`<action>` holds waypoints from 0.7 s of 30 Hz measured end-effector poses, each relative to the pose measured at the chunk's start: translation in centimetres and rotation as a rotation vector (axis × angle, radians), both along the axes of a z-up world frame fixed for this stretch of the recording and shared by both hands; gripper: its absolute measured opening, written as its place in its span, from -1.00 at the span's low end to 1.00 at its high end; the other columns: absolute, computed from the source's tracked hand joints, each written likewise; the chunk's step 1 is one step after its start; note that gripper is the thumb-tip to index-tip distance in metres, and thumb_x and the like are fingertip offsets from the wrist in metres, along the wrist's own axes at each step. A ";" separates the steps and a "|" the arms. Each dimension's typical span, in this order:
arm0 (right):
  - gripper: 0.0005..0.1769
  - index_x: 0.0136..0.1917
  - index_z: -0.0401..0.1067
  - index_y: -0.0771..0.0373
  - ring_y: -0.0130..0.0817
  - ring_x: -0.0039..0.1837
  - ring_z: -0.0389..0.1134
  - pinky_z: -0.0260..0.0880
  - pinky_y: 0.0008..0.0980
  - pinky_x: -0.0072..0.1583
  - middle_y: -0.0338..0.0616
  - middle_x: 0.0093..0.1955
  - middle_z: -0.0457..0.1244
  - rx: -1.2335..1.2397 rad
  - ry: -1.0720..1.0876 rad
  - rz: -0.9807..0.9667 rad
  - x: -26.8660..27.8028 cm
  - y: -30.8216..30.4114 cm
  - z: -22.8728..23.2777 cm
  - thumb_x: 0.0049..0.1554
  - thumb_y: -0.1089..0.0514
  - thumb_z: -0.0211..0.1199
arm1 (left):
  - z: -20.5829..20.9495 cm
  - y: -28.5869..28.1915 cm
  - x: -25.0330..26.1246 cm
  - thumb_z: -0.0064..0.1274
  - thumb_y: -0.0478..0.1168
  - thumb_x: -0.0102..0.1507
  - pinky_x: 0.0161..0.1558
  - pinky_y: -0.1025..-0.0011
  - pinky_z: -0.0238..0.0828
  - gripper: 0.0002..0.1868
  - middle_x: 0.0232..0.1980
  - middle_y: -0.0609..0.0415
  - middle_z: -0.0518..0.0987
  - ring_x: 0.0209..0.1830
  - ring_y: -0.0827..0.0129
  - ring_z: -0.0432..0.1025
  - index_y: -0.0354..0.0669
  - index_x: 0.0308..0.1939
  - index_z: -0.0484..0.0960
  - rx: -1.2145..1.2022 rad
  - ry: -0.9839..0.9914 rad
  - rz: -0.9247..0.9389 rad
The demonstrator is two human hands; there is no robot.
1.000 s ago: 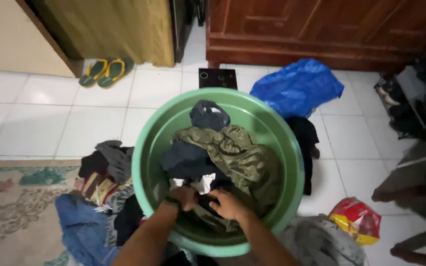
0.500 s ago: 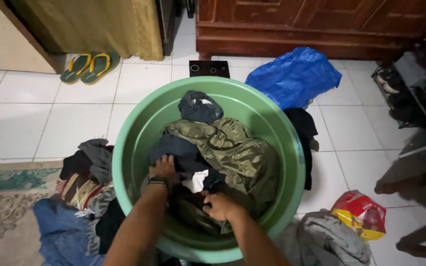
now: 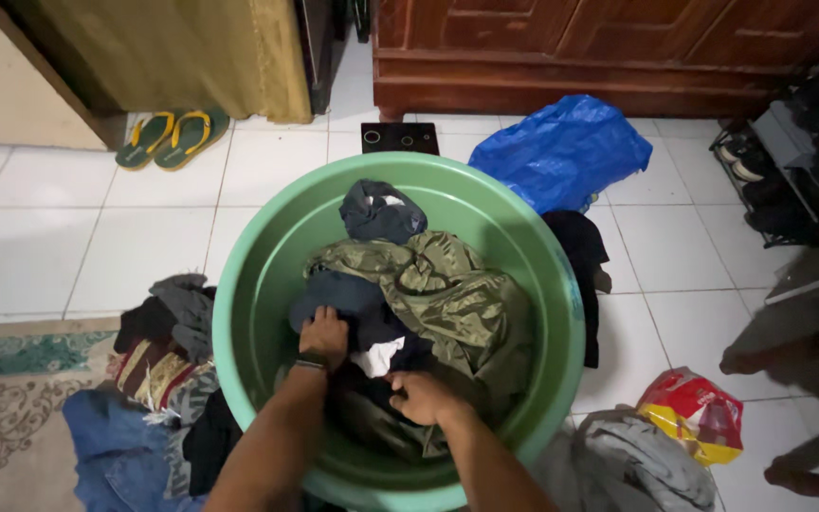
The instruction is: The person sorts through a bin of clothing, taking out a white shirt and a black shirt, folding them by hand, and placing each one onto a shelf inside a closet.
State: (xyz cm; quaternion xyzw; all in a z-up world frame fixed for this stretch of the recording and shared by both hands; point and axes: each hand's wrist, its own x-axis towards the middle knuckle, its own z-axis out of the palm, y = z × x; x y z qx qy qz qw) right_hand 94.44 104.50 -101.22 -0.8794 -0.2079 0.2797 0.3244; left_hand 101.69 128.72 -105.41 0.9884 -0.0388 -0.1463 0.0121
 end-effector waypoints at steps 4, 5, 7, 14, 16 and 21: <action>-0.61 0.18 0.45 0.23 0.07 0.27 0.36 0.37 -0.11 0.26 0.11 0.19 0.37 -0.111 -0.057 -0.169 1.1 -0.3 -0.3 0.17 -0.02 0.24 | 5.7 0.0 0.0 0.13 -0.24 0.06 0.10 0.04 0.45 -0.57 0.25 -0.13 0.41 0.30 -0.09 0.27 -0.09 0.04 0.61 -0.145 -0.023 0.014; -0.61 0.18 0.45 0.23 0.07 0.27 0.36 0.37 -0.11 0.26 0.11 0.19 0.37 -0.108 -0.057 -0.161 1.1 -0.6 -1.0 0.17 -0.02 0.24 | 7.2 0.0 -0.6 0.13 -0.24 0.06 0.10 0.04 0.45 -0.57 0.25 -0.13 0.41 0.30 -0.09 0.27 -0.09 0.04 0.61 -0.142 -0.023 0.023; -0.52 0.33 0.31 0.27 0.12 0.30 0.32 0.31 -0.10 0.29 0.20 0.21 0.32 0.038 -0.166 -0.248 2.6 -0.7 -2.9 0.19 0.05 0.20 | 10.6 0.7 -0.5 0.07 -0.15 0.26 0.09 -0.01 0.44 -0.67 0.05 -0.16 0.57 0.10 -0.15 0.47 -0.10 0.09 0.55 -0.264 -0.046 0.013; -0.50 0.42 0.33 0.14 0.05 0.29 0.39 0.33 0.09 0.24 -0.06 0.38 0.29 0.545 0.396 -0.657 4.6 -0.3 -4.2 0.27 -0.02 -0.03 | 18.4 3.6 -0.5 0.01 -0.03 0.46 -0.12 0.33 0.40 -0.68 -0.30 0.08 0.43 -0.23 0.39 0.32 -0.24 -0.17 0.46 -1.110 -0.031 -0.203; -0.42 0.51 0.19 -0.05 -0.36 0.44 0.26 0.26 -0.11 0.31 -0.41 0.50 0.19 1.026 0.664 -0.770 4.2 -0.4 -3.0 0.30 -0.21 -0.19 | 17.8 2.7 -2.5 -0.06 -0.02 0.41 -0.02 0.52 0.29 -0.75 -0.21 0.31 0.40 -0.13 0.62 0.25 -0.13 -0.12 0.47 -1.491 -0.081 -0.069; -0.34 0.52 0.21 0.27 -0.11 0.39 0.28 0.35 -0.09 0.35 -0.09 0.43 0.23 1.282 0.737 -0.679 5.4 -1.0 -2.3 0.31 -0.16 -0.06 | 11.6 -1.6 -6.4 0.03 -0.09 0.39 -0.22 0.47 0.14 -0.76 -0.35 0.23 0.17 -0.30 0.49 0.11 -0.11 -0.23 0.39 -1.463 -0.194 0.263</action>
